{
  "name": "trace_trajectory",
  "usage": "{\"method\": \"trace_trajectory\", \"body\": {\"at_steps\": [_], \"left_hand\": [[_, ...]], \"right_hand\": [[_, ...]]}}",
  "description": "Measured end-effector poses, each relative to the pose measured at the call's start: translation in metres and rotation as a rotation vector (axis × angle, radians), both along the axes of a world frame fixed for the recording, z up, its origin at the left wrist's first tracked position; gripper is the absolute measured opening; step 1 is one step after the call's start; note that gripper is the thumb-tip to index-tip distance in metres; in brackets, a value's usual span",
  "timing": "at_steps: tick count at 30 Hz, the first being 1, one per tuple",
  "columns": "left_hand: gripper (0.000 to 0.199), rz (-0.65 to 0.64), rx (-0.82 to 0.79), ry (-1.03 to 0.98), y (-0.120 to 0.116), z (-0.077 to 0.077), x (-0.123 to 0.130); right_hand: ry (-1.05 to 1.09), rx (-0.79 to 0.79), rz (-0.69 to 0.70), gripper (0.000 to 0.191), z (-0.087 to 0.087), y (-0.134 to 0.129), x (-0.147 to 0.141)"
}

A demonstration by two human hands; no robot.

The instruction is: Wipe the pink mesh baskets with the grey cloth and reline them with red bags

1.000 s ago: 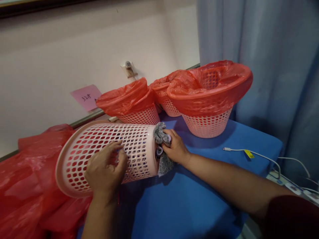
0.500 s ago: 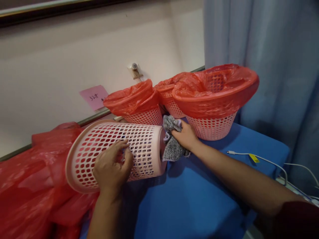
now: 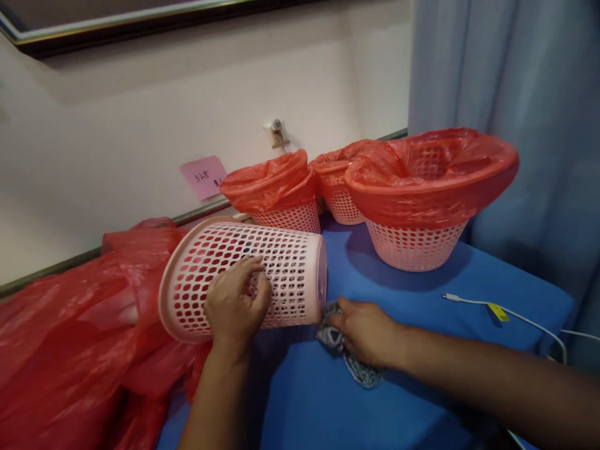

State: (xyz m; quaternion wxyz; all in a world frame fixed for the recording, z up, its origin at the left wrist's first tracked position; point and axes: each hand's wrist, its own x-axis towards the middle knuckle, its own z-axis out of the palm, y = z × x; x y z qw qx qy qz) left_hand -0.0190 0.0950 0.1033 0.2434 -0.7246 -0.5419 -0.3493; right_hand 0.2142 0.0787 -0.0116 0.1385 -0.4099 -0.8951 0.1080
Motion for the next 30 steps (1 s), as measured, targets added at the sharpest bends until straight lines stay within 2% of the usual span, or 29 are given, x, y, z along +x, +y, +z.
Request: {"method": "trace_trajectory", "body": {"at_steps": [3,5,7,9,11,14,16,19,22,26,28,30], "left_hand": [[0.016,-0.008,0.003,-0.019,-0.001,-0.001,-0.002],[0.015,-0.011,0.017,-0.02,-0.001,-0.003,-0.004],[0.014,-0.02,0.042,-0.012,-0.001,-0.004,-0.006],[0.014,-0.028,0.072,-0.006,-0.001,-0.006,-0.007],[0.014,-0.032,0.095,0.0,-0.001,-0.008,-0.008],[0.015,-0.029,0.109,-0.004,-0.001,-0.01,-0.008],[0.016,-0.033,0.115,-0.019,-0.002,-0.011,-0.007],[0.018,-0.052,0.13,-0.041,-0.004,-0.012,-0.006],[0.019,-0.07,0.111,-0.074,-0.006,-0.014,-0.004],[0.024,-0.07,0.086,-0.127,-0.01,-0.019,-0.004],[0.026,-0.076,0.072,-0.155,-0.012,-0.022,-0.003],[0.026,-0.091,0.055,-0.175,-0.014,-0.023,-0.003]], "right_hand": [[-0.01,-0.1,-0.233,0.028,0.015,0.029,0.019],[0.124,-0.012,-0.349,0.037,0.031,0.047,0.032],[0.46,0.157,-0.351,0.044,0.047,0.062,0.036],[0.824,0.264,-0.228,0.047,0.059,0.078,0.03],[1.015,0.144,-0.165,0.046,0.062,0.098,0.015],[1.049,-0.202,-0.337,0.047,0.049,0.125,-0.008],[0.993,-0.33,-0.419,0.048,0.03,0.132,-0.017],[0.849,-0.451,-0.399,0.041,0.0,0.119,-0.022],[0.692,-0.525,-0.336,0.033,-0.015,0.088,-0.022],[0.526,-0.62,-0.172,0.025,-0.008,0.041,-0.019],[0.523,-0.791,-0.006,0.023,-0.001,0.02,-0.013],[0.568,-1.049,0.198,0.025,0.003,0.005,-0.004]]}}
